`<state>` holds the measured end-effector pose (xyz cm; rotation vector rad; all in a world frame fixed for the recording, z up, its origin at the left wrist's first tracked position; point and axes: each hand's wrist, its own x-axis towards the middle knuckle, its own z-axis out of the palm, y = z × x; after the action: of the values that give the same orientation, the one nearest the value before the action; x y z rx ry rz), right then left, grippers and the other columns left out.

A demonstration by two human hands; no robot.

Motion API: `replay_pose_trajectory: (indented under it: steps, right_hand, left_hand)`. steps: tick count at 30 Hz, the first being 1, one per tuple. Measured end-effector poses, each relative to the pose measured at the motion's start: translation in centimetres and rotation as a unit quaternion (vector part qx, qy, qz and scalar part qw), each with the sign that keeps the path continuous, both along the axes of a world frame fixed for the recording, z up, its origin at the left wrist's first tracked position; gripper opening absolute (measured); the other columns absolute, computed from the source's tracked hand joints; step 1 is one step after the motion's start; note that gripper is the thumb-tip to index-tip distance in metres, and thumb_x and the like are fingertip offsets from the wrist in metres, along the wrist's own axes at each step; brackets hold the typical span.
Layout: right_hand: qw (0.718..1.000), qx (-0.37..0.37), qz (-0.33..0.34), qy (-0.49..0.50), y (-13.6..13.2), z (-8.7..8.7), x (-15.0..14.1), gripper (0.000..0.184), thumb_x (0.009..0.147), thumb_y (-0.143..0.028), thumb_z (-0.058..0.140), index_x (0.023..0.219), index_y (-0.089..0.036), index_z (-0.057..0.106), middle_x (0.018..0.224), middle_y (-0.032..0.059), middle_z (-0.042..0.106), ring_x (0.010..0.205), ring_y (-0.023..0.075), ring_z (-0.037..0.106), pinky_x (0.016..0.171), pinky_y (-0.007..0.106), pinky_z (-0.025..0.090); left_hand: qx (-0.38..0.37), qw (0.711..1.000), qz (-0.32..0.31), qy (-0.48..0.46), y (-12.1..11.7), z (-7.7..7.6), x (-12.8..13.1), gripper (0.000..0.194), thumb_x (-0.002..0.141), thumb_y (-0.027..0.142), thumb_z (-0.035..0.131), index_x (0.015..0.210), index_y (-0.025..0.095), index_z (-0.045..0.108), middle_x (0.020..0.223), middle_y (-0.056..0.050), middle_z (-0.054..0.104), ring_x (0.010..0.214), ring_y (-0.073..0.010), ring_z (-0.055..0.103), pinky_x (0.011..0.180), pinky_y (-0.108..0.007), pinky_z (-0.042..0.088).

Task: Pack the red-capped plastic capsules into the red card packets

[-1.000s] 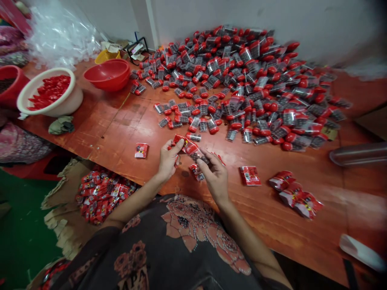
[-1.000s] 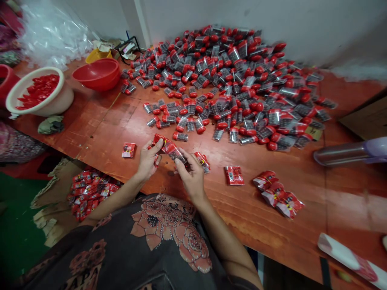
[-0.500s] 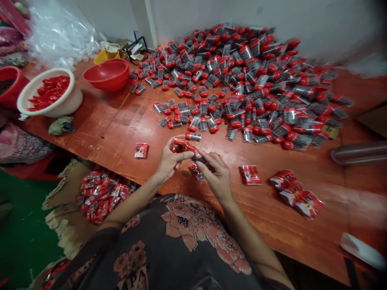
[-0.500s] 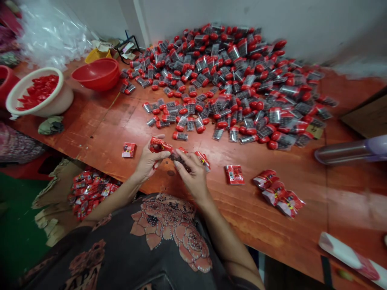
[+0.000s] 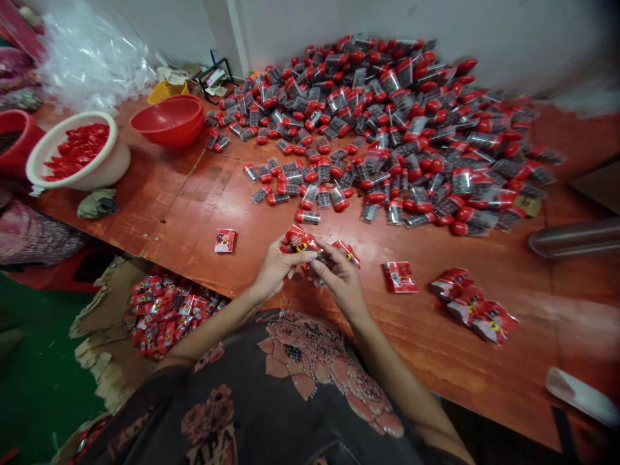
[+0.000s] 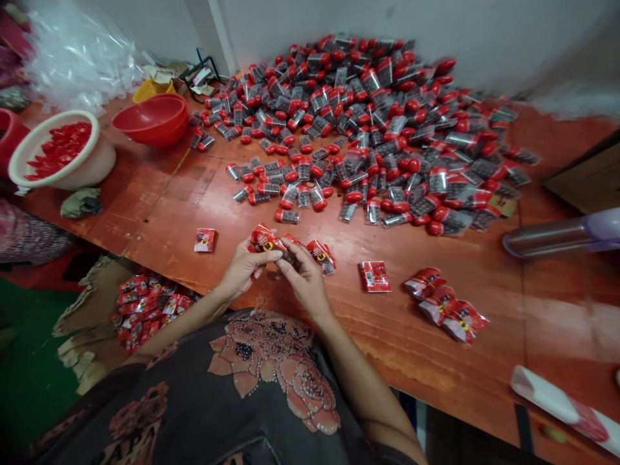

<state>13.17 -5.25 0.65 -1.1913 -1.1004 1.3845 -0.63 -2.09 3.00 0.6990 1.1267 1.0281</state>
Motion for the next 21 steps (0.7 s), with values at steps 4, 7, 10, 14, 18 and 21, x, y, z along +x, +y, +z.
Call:
replay_pose_trajectory:
  steps: [4, 7, 10, 14, 18, 21]
  right_hand:
    - [0.997, -0.033, 0.057, 0.026, 0.2, -0.1, 0.7, 0.058, 0.081, -0.033, 0.065, 0.137, -0.035, 0.050, 0.104, 0.0043, 0.067, 0.077, 0.0172, 0.066, 0.061, 0.032, 0.058]
    - [0.999, -0.016, 0.047, 0.000, 0.0, -0.4, 0.6, 0.051, 0.081, -0.032, 0.066, 0.131, -0.035, 0.057, 0.101, 0.0042, 0.069, 0.080, 0.0182, 0.066, 0.065, 0.034, 0.059]
    - [0.999, -0.015, 0.033, -0.007, -0.3, -0.7, 0.5, 0.043, 0.078, -0.031, 0.069, 0.121, -0.030, 0.065, 0.094, 0.0030, 0.072, 0.076, 0.0179, 0.066, 0.064, 0.035, 0.058]
    - [0.999, -0.049, 0.012, 0.012, -0.2, -1.2, 0.9, 0.036, 0.076, -0.035, 0.070, 0.110, -0.024, 0.069, 0.082, 0.0014, 0.072, 0.062, 0.0147, 0.064, 0.059, 0.032, 0.056]
    - [0.996, -0.084, -0.010, 0.041, -0.2, -1.8, 1.1, 0.037, 0.075, -0.038, 0.071, 0.108, -0.022, 0.065, 0.076, 0.0003, 0.069, 0.055, 0.0126, 0.060, 0.053, 0.029, 0.055]
    - [0.997, -0.073, -0.020, 0.027, -0.5, -1.9, 0.9, 0.043, 0.076, -0.036, 0.069, 0.117, -0.026, 0.061, 0.080, 0.0006, 0.067, 0.060, 0.0137, 0.061, 0.055, 0.030, 0.056]
  left_hand:
    - [0.022, 0.999, 0.025, 0.006, 0.3, 0.0, -0.6, 0.051, 0.062, 0.027, 0.084, 0.109, 0.022, 0.066, 0.069, 0.005, 0.060, 0.035, 0.0004, 0.031, 0.031, -0.018, 0.019]
    - [0.015, 1.000, 0.013, 0.006, 0.4, -0.3, -0.9, 0.052, 0.062, 0.026, 0.083, 0.111, 0.021, 0.066, 0.068, 0.006, 0.059, 0.035, 0.0007, 0.031, 0.030, -0.018, 0.019]
    - [-0.002, 1.000, -0.006, 0.010, 0.3, -0.7, -1.0, 0.048, 0.062, 0.029, 0.083, 0.106, 0.018, 0.067, 0.068, 0.005, 0.061, 0.033, 0.0008, 0.032, 0.029, -0.018, 0.017]
    - [-0.025, 1.000, -0.017, -0.001, 0.1, -1.0, -1.3, 0.051, 0.060, 0.029, 0.085, 0.105, 0.018, 0.066, 0.076, 0.002, 0.066, 0.035, 0.0007, 0.034, 0.029, -0.018, 0.018]
    - [-0.024, 0.999, 0.023, -0.018, -0.2, -1.1, -1.2, 0.051, 0.059, 0.025, 0.085, 0.105, 0.020, 0.063, 0.085, 0.000, 0.070, 0.036, 0.0012, 0.036, 0.030, -0.016, 0.019]
    - [-0.021, 0.999, 0.040, -0.016, -0.8, -1.1, -0.8, 0.053, 0.058, 0.023, 0.084, 0.106, 0.019, 0.063, 0.088, -0.001, 0.071, 0.037, 0.0011, 0.037, 0.030, -0.016, 0.020]
